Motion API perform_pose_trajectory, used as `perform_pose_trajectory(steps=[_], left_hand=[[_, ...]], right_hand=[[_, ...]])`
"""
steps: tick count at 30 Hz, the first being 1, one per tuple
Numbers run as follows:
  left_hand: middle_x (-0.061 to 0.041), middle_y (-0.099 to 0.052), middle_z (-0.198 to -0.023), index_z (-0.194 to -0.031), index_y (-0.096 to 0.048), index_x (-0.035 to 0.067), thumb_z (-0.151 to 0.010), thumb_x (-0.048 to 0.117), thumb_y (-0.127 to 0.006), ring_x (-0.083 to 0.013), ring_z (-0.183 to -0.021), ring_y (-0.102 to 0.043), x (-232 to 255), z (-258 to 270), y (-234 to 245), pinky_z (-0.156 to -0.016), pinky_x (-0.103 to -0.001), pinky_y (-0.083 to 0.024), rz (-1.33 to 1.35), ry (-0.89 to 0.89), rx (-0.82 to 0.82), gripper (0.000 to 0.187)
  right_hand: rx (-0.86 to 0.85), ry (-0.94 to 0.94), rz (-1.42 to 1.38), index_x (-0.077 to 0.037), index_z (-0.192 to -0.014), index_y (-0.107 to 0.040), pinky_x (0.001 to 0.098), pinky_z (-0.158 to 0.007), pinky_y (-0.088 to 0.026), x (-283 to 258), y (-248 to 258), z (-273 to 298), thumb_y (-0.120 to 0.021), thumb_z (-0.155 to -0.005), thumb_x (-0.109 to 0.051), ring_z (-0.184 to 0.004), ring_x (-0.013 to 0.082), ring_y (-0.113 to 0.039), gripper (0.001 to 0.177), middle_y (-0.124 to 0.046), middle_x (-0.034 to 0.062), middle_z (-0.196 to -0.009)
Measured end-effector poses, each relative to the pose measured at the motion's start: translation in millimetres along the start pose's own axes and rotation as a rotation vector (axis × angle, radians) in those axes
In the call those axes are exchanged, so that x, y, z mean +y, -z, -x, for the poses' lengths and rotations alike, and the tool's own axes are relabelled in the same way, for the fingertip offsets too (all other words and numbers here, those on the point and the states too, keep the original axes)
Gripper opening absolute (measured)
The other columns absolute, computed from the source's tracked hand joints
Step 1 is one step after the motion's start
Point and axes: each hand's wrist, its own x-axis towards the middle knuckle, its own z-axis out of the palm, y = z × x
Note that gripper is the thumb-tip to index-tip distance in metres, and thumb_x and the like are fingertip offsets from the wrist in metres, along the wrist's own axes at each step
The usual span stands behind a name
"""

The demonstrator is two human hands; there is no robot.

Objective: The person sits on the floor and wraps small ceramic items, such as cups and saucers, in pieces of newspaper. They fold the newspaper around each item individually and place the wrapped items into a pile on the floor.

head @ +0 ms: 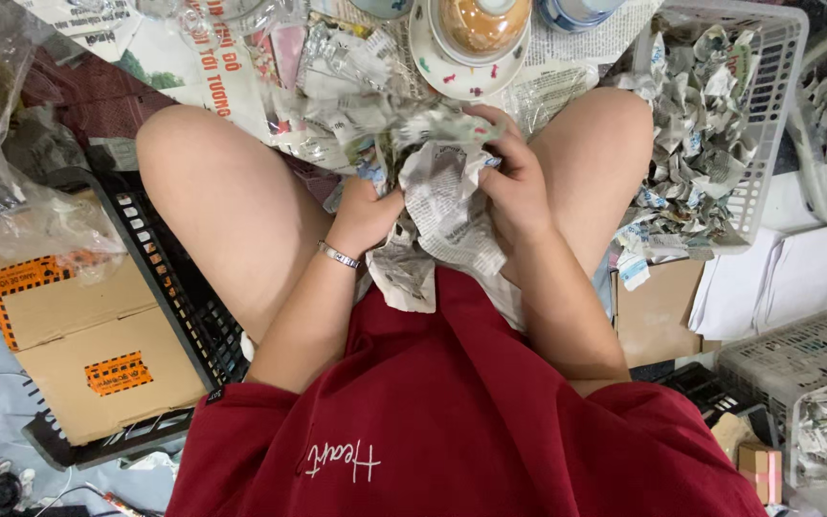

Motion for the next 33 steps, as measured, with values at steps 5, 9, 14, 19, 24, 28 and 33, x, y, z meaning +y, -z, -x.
perform_pose_trajectory(steps=[5, 9, 14, 19, 24, 28, 33], left_hand=[[-0.014, -0.072, -0.121, -0.129, -0.063, 0.005, -0.086, 0.013, -0.071, -0.0318, -0.112, -0.071, 11, -1, 1, -0.096, -0.039, -0.053, -0.045, -0.13, -0.01, 0.045], [-0.017, -0.07, -0.119, -0.13, -0.06, 0.005, -0.081, 0.021, -0.075, -0.0378, -0.107, -0.068, 17, 3, 1, -0.091, -0.042, -0.054, -0.164, -0.043, -0.073, 0.054], [-0.015, -0.073, -0.115, -0.122, -0.067, 0.009, -0.08, 0.029, -0.078, -0.036, -0.105, -0.07, 16, 4, 2, -0.088, -0.041, -0.056, -0.255, -0.042, -0.246, 0.048], [-0.01, -0.076, -0.118, -0.124, -0.07, 0.011, -0.086, 0.033, -0.076, -0.028, -0.106, -0.074, 10, 1, 6, -0.092, -0.037, -0.056, -0.092, -0.066, -0.33, 0.045], [-0.012, -0.072, -0.121, -0.129, -0.063, 0.006, -0.089, 0.026, -0.071, -0.0257, -0.11, -0.069, -16, 5, 4, -0.096, -0.037, -0.053, -0.042, -0.102, -0.282, 0.045], [-0.009, -0.071, -0.115, -0.131, -0.064, 0.003, -0.1, 0.032, -0.066, -0.0179, -0.102, -0.061, -47, 9, 7, -0.092, -0.036, -0.053, 0.223, 0.221, -0.196, 0.041], [-0.006, -0.071, -0.119, -0.13, -0.062, 0.001, -0.092, 0.027, -0.074, -0.0151, -0.108, -0.065, -53, 8, 8, -0.096, -0.033, -0.052, 0.287, 0.103, -0.003, 0.048]], right_hand=[[0.093, 0.045, 0.131, 0.002, -0.133, -0.06, 0.0309, -0.118, -0.037, 28, 17, -3, -0.06, -0.086, 0.007, -0.14, 0.0201, -0.048, 0.047, -0.052, 0.0091, -0.147], [0.297, -0.07, 0.023, -0.006, -0.137, -0.06, 0.0262, -0.106, -0.046, 73, 37, -1, -0.059, -0.097, -0.003, -0.121, 0.0129, -0.06, 0.04, -0.064, 0.0061, -0.132], [0.265, -0.187, 0.178, 0.003, -0.117, -0.074, 0.0293, -0.09, -0.048, 88, 52, 11, -0.066, -0.105, -0.002, -0.101, 0.014, -0.06, 0.016, -0.069, 0.0071, -0.11], [-0.116, 0.026, 0.326, 0.003, -0.115, -0.068, 0.0298, -0.1, -0.049, 67, 42, 4, -0.067, -0.085, 0.005, -0.114, 0.017, -0.062, 0.03, -0.066, 0.0071, -0.121], [0.083, -0.117, 0.083, 0.0, -0.126, -0.068, 0.0305, -0.101, -0.052, 60, 39, -1, -0.071, -0.093, 0.001, -0.113, 0.0154, -0.065, 0.032, -0.07, 0.0044, -0.122], [0.184, -0.186, -0.075, 0.0, -0.129, -0.062, 0.0333, -0.098, -0.053, 56, 37, 3, -0.077, -0.09, 0.005, -0.111, 0.0168, -0.064, 0.042, -0.068, 0.0049, -0.122], [-0.033, -0.099, 0.145, 0.0, -0.139, -0.059, 0.0296, -0.105, -0.047, 47, 30, 1, -0.067, -0.081, 0.012, -0.122, 0.0144, -0.059, 0.059, -0.065, 0.0039, -0.131]])
